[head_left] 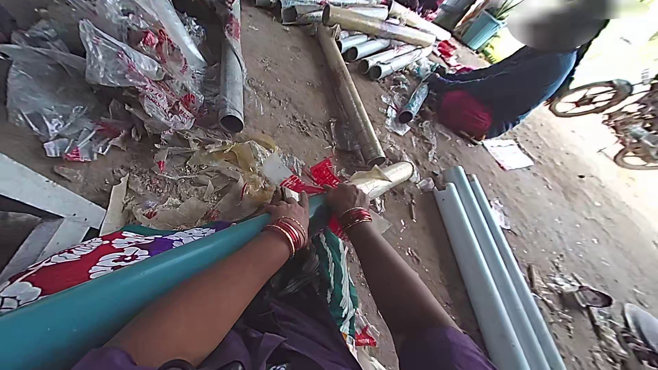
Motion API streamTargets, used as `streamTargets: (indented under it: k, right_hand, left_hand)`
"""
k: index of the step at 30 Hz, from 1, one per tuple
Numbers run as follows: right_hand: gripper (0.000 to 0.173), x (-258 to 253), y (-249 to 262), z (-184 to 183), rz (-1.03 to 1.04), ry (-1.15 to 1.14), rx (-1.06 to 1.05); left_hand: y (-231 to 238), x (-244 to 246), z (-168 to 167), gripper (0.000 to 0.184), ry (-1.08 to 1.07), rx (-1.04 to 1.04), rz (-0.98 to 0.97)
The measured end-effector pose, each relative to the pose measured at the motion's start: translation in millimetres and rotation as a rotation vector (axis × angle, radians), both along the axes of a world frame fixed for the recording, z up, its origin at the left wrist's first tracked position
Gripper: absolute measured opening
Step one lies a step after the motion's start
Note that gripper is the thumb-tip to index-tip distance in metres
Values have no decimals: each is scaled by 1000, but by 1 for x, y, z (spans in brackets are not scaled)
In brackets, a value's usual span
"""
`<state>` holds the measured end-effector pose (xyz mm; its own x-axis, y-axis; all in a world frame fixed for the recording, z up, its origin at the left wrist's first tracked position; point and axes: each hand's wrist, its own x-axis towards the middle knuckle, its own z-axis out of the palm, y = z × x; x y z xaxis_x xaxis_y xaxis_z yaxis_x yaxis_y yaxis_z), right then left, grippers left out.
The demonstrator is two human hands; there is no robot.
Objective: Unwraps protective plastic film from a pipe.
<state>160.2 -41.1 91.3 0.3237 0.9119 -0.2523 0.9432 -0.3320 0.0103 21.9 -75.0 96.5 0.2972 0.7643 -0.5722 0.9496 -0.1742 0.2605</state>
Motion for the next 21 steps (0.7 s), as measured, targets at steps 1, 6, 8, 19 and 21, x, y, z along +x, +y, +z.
streamTargets:
  k: [1, 6, 8, 19, 21]
  right_hand:
    - [57, 4, 4, 0, 0, 27, -22]
    - [51, 32, 12, -21, -67, 431, 124]
    - [50, 35, 3, -33, -152, 596, 287]
    - [45, 21, -39, -47, -775, 1085, 695]
    - [44, 16, -44, -45, -848, 1138, 713]
  left_hand:
    - [2, 0, 1, 130, -1, -11, 28]
    - [15, -5, -2, 122, -30, -68, 43]
    - [20, -8, -4, 116, -41, -91, 37]
    - [24, -5, 0, 110, -30, -95, 31]
    - [23, -6, 1, 107, -22, -89, 26]
